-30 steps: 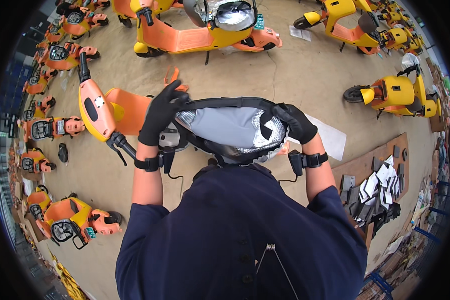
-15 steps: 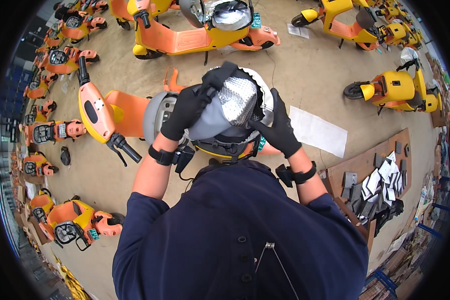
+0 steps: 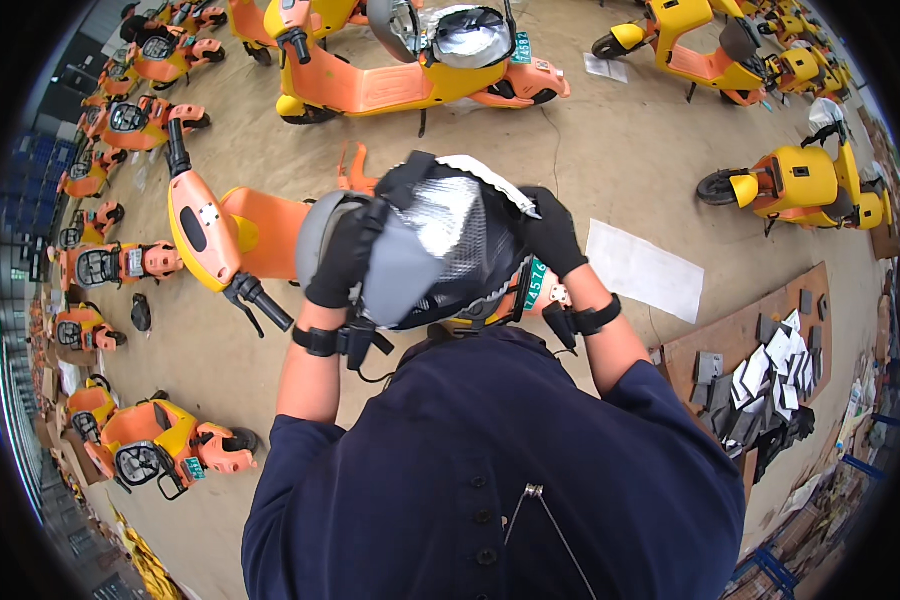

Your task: The person removes a grey and silver seat cover from an electric scooter by hand, pulls it away, and then fits the cover over the seat of another scooter while pressing the edges into place.

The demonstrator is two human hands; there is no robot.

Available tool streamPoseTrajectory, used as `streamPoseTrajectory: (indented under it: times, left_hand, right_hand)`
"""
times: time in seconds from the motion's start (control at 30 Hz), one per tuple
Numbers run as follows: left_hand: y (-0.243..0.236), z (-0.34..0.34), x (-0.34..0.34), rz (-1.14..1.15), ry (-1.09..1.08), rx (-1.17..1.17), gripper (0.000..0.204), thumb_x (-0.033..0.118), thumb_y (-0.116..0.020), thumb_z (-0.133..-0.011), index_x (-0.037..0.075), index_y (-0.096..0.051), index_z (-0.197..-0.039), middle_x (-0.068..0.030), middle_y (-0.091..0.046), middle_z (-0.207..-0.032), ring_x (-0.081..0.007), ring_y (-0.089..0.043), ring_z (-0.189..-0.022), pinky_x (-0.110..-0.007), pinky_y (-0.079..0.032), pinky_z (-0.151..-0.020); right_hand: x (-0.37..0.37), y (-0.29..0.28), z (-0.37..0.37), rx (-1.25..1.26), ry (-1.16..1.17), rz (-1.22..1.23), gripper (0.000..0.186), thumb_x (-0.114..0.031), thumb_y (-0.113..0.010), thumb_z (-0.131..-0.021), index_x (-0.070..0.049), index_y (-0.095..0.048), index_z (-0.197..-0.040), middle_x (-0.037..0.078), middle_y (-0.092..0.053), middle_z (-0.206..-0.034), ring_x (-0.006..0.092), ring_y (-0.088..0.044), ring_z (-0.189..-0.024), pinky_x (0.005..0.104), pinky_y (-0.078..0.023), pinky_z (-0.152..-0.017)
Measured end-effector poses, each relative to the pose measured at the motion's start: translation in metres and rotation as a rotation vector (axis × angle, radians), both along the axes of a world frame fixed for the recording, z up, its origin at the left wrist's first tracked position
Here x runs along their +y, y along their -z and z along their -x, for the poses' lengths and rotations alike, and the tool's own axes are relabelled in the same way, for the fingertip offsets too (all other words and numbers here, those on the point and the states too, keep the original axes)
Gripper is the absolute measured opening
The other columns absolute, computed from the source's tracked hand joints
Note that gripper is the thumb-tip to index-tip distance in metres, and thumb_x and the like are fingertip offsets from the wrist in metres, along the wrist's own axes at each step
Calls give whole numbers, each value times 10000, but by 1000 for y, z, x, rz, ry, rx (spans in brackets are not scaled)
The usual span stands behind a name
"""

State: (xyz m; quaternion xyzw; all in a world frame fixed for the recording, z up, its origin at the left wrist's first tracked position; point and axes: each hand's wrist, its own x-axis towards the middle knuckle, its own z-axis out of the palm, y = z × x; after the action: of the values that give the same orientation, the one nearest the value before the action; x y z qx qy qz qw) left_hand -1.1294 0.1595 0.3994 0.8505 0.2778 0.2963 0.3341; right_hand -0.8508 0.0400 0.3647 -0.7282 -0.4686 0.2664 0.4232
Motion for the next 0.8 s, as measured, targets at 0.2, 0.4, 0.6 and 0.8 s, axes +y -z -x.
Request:
streamPoseTrajectory:
  times: [0.2,0.4,0.6,0.8]
  left_hand:
    - [-20,35,30,363,-65,34,295,236,-409,-945,9,-597,-962,-48,-612,-784,-121,-564,-714,-275,-458,-655]
    - [53,24,44,401,99,211,232,127,-513,-813,9,-595,-994,-93,-639,-944,-195,-589,-821,-278,-444,-765]
    - [-93,-29,31,507,133,15,415,155,-593,-811,50,-503,-1202,-102,-539,-1195,-177,-513,-1082,-300,-395,-920]
    - [-67,-94,-6,458,668,328,315,129,-614,-811,30,-534,-1100,-57,-608,-1030,-145,-544,-971,-284,-422,-838]
  right_hand:
    - [-23,-37,-29,847,-467,110,318,-24,-532,-586,64,-621,-878,-11,-586,-729,70,-505,-635,208,-419,-585]
    - [0,-41,-15,1270,-800,-58,292,-46,-655,-524,44,-615,-799,38,-619,-705,114,-556,-620,225,-455,-608]
    - [-2,-49,-16,1156,-617,187,231,-36,-613,-650,35,-608,-870,14,-608,-764,69,-535,-647,192,-438,-598]
    - [-6,-71,-5,756,-643,168,238,-55,-614,-688,17,-613,-915,23,-607,-801,78,-538,-699,211,-432,-643]
